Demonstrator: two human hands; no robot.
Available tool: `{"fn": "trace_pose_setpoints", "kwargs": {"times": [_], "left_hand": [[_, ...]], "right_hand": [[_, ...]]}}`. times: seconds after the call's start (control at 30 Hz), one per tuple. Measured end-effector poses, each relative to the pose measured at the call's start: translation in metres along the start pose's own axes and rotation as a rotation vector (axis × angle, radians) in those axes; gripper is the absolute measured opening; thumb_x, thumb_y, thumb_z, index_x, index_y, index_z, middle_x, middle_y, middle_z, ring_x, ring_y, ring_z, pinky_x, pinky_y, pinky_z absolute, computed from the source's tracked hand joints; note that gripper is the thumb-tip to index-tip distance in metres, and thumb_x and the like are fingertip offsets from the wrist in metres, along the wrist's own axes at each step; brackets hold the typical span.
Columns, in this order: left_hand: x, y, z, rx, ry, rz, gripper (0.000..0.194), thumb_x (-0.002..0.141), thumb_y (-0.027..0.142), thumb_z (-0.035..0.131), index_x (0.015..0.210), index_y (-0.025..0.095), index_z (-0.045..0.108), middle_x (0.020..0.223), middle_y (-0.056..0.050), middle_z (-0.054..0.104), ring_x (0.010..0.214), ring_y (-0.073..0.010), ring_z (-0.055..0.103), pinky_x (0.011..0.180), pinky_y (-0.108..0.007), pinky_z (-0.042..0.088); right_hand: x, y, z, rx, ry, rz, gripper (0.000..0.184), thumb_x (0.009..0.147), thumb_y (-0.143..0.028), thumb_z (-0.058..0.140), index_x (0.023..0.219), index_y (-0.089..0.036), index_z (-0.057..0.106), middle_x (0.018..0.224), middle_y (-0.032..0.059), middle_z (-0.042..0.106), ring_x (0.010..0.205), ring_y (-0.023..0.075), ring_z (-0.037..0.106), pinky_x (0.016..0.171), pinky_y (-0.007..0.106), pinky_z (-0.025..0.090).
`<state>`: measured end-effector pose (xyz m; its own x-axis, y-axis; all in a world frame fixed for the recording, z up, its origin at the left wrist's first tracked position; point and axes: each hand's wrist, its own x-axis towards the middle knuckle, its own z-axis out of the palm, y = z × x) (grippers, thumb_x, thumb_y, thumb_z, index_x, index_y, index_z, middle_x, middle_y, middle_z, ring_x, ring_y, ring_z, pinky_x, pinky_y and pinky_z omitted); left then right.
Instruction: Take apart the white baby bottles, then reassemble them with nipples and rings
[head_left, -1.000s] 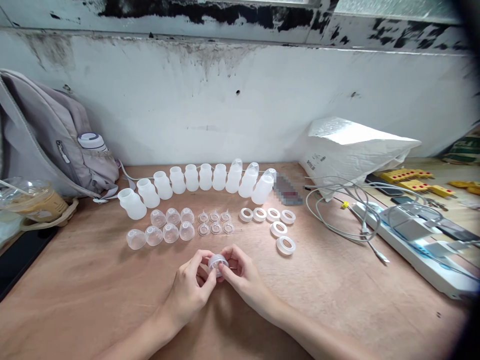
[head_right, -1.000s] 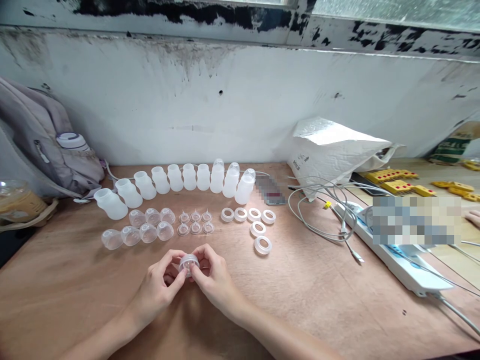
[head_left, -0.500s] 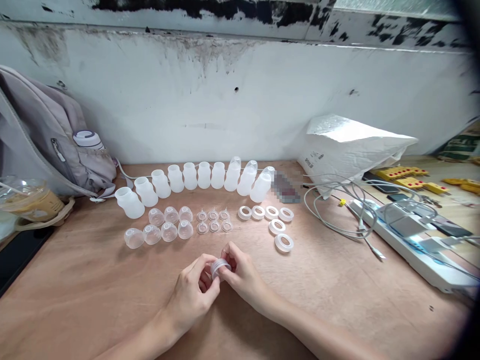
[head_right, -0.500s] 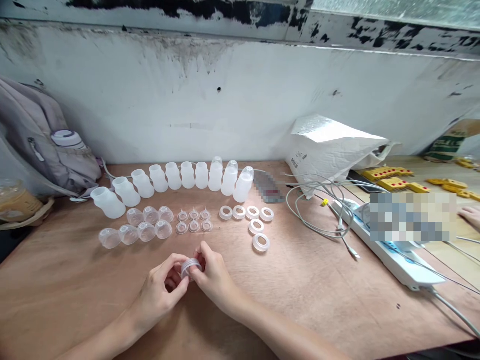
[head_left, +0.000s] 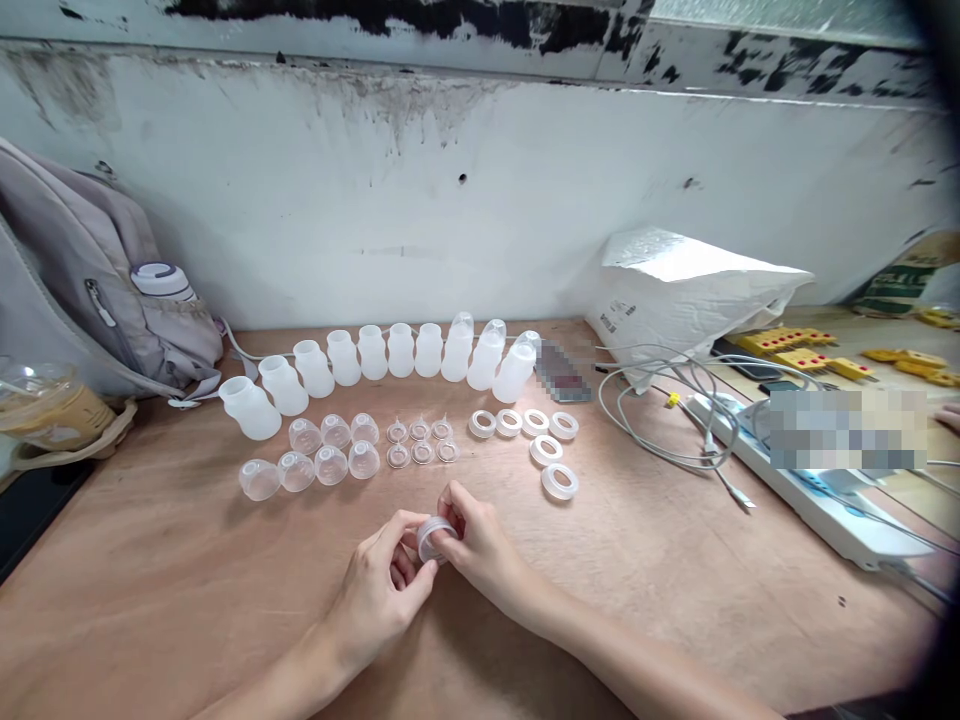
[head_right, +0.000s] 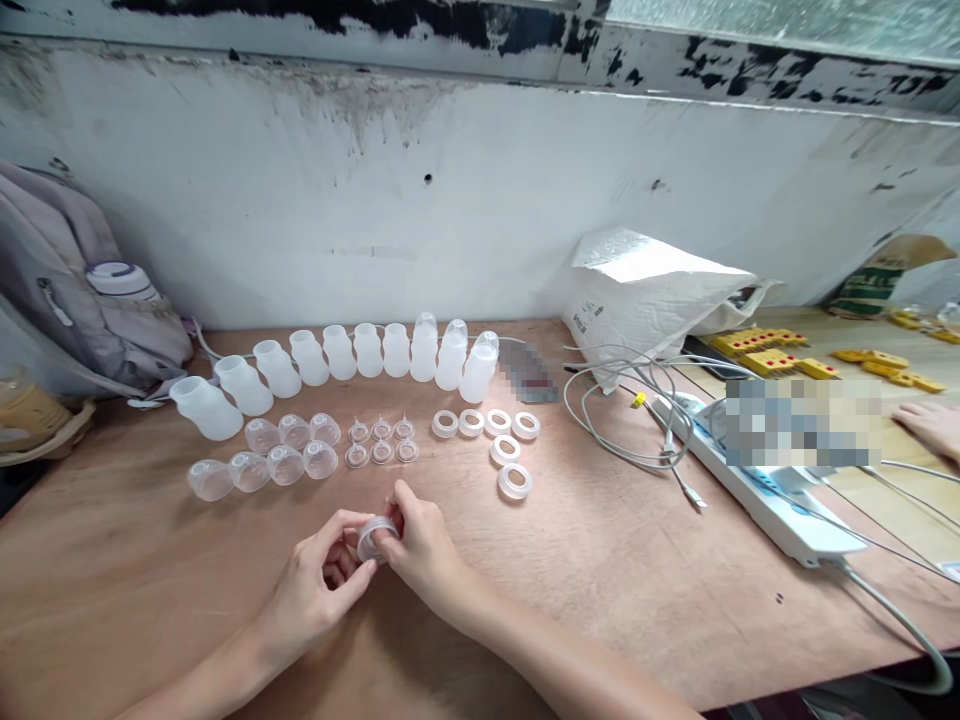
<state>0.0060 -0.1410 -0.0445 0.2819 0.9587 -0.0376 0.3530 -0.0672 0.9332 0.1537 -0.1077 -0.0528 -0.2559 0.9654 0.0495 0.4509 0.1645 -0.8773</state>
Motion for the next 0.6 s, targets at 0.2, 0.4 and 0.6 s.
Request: {"fn": "trace_pose_setpoints", "kwargs": {"times": [0.2, 0.4, 0.6], "left_hand": [[-0.001, 0.002, 0.000, 0.013, -0.025, -0.011, 0.019, 0.077, 0.023, 0.052, 0.095, 0.019, 0.052, 0.069, 0.001, 0.057, 0.049, -0.0077, 0.048, 0.045, -0.017, 0.037], [0.004, 0.004, -0.002, -0.026, 0.010, -0.046, 0.022, 0.077, 0.024, 0.052, 0.098, 0.020, 0.053, 0.076, 0.000, 0.060, 0.049, -0.0078, 0.050, 0.046, -0.017, 0.040], [0.009, 0.001, -0.009, -0.110, 0.022, -0.119, 0.030, 0.076, 0.030, 0.054, 0.103, 0.020, 0.053, 0.076, 0.000, 0.060, 0.048, -0.0093, 0.054, 0.041, -0.018, 0.041]], "right_hand": [[0.001, 0.002, 0.001, -0.054, 0.010, -0.019, 0.018, 0.061, -0.007, 0.044, 0.065, -0.021, 0.034, 0.055, -0.0067, 0.041, 0.049, 0.0089, 0.035, 0.047, 0.020, 0.025], [0.002, 0.003, 0.000, 0.030, 0.041, -0.056, 0.017, 0.064, -0.008, 0.045, 0.067, -0.021, 0.035, 0.054, -0.0077, 0.039, 0.049, 0.0084, 0.036, 0.046, 0.020, 0.028], [-0.002, -0.002, -0.002, 0.222, -0.061, 0.026, 0.003, 0.078, -0.021, 0.047, 0.078, -0.022, 0.044, 0.061, -0.0039, 0.052, 0.048, 0.0099, 0.049, 0.045, 0.021, 0.036]]}}
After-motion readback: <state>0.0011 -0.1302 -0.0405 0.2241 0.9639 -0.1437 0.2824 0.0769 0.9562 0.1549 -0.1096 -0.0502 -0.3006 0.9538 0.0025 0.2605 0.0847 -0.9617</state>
